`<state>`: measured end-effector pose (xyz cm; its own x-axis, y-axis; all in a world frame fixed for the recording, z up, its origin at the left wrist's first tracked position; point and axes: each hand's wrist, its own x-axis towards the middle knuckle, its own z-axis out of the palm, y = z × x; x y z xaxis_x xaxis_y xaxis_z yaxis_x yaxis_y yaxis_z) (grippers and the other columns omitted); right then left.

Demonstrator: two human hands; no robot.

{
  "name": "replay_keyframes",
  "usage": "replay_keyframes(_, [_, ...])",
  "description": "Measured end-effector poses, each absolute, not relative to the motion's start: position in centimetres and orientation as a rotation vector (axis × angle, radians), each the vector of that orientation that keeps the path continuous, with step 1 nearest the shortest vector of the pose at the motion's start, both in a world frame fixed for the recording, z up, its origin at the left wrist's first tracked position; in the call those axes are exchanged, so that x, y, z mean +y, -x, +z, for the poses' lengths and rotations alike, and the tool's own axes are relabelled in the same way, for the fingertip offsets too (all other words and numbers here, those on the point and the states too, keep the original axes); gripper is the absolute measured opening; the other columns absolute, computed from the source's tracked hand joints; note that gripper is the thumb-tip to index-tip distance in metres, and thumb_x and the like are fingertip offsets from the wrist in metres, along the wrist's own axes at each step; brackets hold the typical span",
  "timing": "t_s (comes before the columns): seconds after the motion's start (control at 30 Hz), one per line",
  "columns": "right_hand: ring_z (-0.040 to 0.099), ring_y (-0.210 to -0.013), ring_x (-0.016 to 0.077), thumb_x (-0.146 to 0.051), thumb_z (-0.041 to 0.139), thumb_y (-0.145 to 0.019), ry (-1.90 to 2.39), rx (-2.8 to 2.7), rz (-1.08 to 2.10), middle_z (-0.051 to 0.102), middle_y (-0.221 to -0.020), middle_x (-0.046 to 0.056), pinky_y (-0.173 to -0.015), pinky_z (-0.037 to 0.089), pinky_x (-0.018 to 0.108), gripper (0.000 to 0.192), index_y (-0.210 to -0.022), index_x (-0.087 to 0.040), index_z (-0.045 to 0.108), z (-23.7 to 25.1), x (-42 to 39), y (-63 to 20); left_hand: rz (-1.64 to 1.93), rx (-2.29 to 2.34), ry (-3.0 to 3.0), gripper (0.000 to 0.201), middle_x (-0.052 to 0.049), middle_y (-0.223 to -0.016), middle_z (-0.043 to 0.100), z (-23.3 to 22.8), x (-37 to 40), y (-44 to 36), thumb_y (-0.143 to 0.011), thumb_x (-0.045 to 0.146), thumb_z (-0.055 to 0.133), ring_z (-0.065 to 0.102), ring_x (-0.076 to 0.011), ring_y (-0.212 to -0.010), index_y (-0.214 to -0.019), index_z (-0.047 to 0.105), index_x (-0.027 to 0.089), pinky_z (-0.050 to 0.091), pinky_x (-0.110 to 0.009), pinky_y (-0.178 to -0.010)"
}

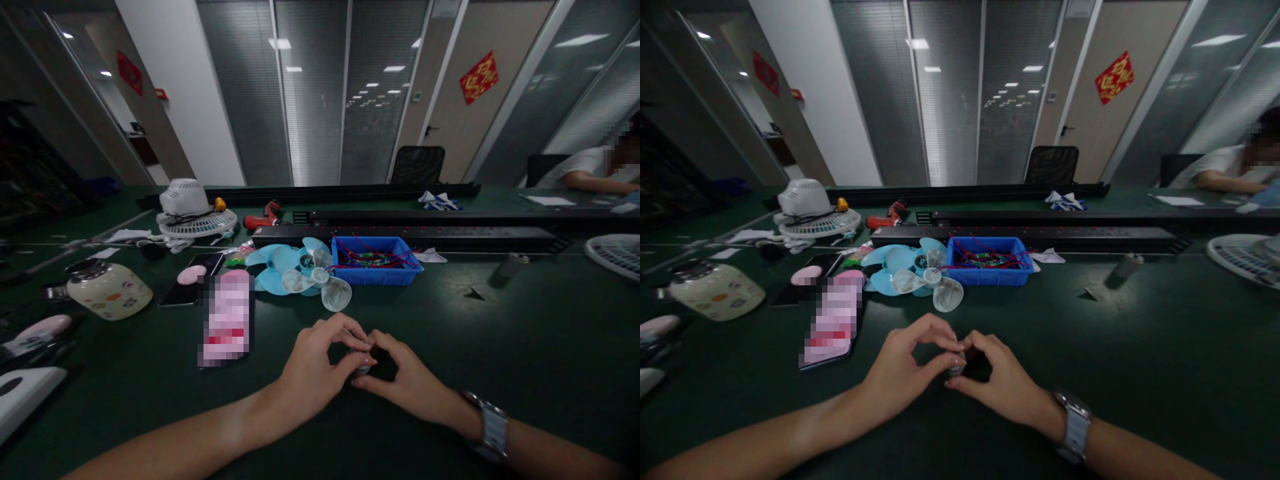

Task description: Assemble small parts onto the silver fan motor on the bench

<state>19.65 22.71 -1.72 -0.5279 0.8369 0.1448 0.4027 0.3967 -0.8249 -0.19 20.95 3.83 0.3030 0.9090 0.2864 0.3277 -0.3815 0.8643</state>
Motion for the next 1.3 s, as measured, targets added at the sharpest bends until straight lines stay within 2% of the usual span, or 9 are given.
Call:
replay_keyframes(0.2, [0.059,-0.091,0.0202,-0.037,0.078,-0.081,1.040,-2.116,1.039,0.062,-0.096,0.000,-0.080,0.047,0.033,0.028,-0.099,-0.024,0.060,-1.0,22.6,-19.4,0.960,1.199,-1.975,0.024,0.000,-0.096,0.075,4.6,21.1,0.6,-0.078,0.013,0.077,0.071,-0.0226,-0.095,-0.096,0.064,0.022,0.049,-0.038,-0.087])
replay_keyframes(0.4, [0.059,-0.090,0.0196,-0.035,0.078,-0.081,1.025,-2.103,1.051,0.063,-0.096,-0.001,-0.079,0.047,0.033,0.028,-0.100,-0.024,0.060,-0.9,22.6,-19.4,0.872,1.157,-2.028,0.019,-0.001,-0.106,0.074,4.7,21.2,0.8,-0.081,0.013,0.074,0.070,-0.0223,-0.102,-0.094,0.064,0.022,0.047,-0.037,-0.091])
replay_keyframes(0.67, [0.060,-0.093,0.0208,-0.036,0.078,-0.081,1.025,-2.130,0.993,0.063,-0.101,0.000,-0.081,0.047,0.035,0.032,-0.103,-0.025,0.059,-1.2,22.7,-19.5,0.742,1.004,-1.978,0.042,0.000,-0.108,0.076,5.3,21.7,1.5,-0.084,0.014,0.072,0.068,-0.0206,-0.108,-0.121,0.055,0.026,0.040,-0.040,-0.103])
replay_keyframes(0.83, [0.060,-0.087,0.0197,-0.037,0.078,-0.081,1.025,-2.125,1.015,0.063,-0.094,-0.001,-0.077,0.047,0.034,0.028,-0.097,-0.024,0.059,-0.7,22.6,-19.4,0.746,0.981,-1.910,0.038,-0.002,-0.105,0.075,5.3,22.1,1.5,-0.082,0.013,0.072,0.069,-0.0213,-0.105,-0.116,0.059,0.024,0.044,-0.041,-0.101])
replay_keyframes(0.97, [0.060,-0.089,0.0197,-0.039,0.077,-0.081,1.020,-2.131,1.019,0.064,-0.095,-0.001,-0.078,0.047,0.033,0.028,-0.099,-0.024,0.062,-0.4,22.5,-19.4,0.811,1.024,-1.961,0.014,-0.003,-0.113,0.069,5.2,22.3,1.6,-0.078,0.015,0.077,0.068,-0.0218,-0.101,-0.088,0.068,0.021,0.048,-0.039,-0.095])
replay_keyframes(1.07, [0.060,-0.089,0.0193,-0.038,0.076,-0.082,1.002,-2.141,1.019,0.065,-0.096,-0.001,-0.079,0.047,0.032,0.026,-0.099,-0.024,0.062,-0.3,22.6,-19.3,0.845,1.049,-2.008,0.011,-0.003,-0.112,0.067,5.1,22.2,1.6,-0.077,0.017,0.078,0.068,-0.0211,-0.098,-0.076,0.067,0.019,0.049,-0.038,-0.091])
replay_keyframes(1.2, [0.061,-0.088,0.0190,-0.038,0.078,-0.081,1.012,-2.143,0.997,0.065,-0.095,-0.001,-0.078,0.047,0.032,0.027,-0.098,-0.024,0.062,-0.4,22.6,-19.4,0.841,1.049,-2.025,0.010,-0.003,-0.113,0.067,5.1,22.2,1.7,-0.078,0.017,0.078,0.066,-0.0226,-0.103,-0.078,0.068,0.020,0.048,-0.040,-0.094])
replay_keyframes(1.3, [0.061,-0.086,0.0197,-0.041,0.077,-0.080,1.043,-2.144,0.966,0.064,-0.093,-0.001,-0.076,0.048,0.033,0.029,-0.096,-0.024,0.061,-0.9,22.6,-19.4,0.808,0.989,-1.974,0.021,-0.003,-0.110,0.070,5.3,22.1,1.5,-0.080,0.012,0.074,0.067,-0.0215,-0.105,-0.097,0.068,0.022,0.048,-0.039,-0.096])
